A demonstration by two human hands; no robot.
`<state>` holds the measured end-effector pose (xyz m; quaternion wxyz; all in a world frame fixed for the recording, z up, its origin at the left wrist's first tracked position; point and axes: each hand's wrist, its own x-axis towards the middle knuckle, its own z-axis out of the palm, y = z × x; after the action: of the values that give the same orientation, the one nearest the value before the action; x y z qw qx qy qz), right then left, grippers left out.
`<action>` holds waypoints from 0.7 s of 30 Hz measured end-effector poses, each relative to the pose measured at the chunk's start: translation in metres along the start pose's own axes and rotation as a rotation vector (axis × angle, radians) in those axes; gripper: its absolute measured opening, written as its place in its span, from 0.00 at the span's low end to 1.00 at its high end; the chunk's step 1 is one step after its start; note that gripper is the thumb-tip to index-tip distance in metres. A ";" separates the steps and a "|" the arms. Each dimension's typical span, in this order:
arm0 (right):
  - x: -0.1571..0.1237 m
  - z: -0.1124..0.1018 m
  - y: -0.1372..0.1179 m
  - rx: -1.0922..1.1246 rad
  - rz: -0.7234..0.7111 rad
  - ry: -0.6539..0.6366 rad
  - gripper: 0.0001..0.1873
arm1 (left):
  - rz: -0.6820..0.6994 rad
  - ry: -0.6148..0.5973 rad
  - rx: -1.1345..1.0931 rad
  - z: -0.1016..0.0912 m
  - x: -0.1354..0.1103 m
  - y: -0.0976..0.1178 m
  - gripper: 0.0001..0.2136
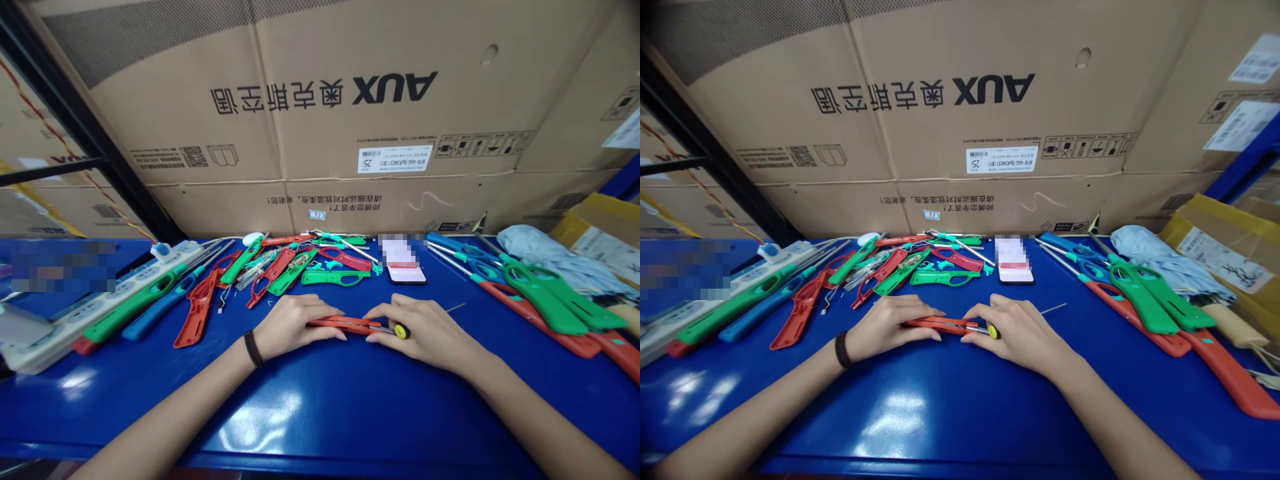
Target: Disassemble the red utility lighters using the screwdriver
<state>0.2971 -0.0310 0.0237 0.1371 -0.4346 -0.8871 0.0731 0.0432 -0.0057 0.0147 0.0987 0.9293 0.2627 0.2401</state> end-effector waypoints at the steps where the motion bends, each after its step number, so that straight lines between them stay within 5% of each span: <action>1: 0.000 0.000 0.000 -0.022 -0.004 0.004 0.16 | 0.003 0.030 -0.048 0.001 0.000 0.000 0.16; 9: 0.000 0.005 -0.003 -0.047 -0.056 0.003 0.15 | -0.023 0.090 -0.234 0.005 0.003 0.008 0.11; 16: 0.002 0.009 -0.006 -0.035 -0.084 0.008 0.15 | -0.251 0.049 -0.295 0.002 0.007 0.018 0.05; 21: 0.001 0.007 -0.004 -0.062 -0.083 0.035 0.12 | -0.148 0.115 -0.212 0.006 0.003 0.019 0.07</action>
<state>0.2913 -0.0327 0.0185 0.1422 -0.4028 -0.9036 0.0321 0.0565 -0.0203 0.0163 0.1986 0.8764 0.3089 0.3116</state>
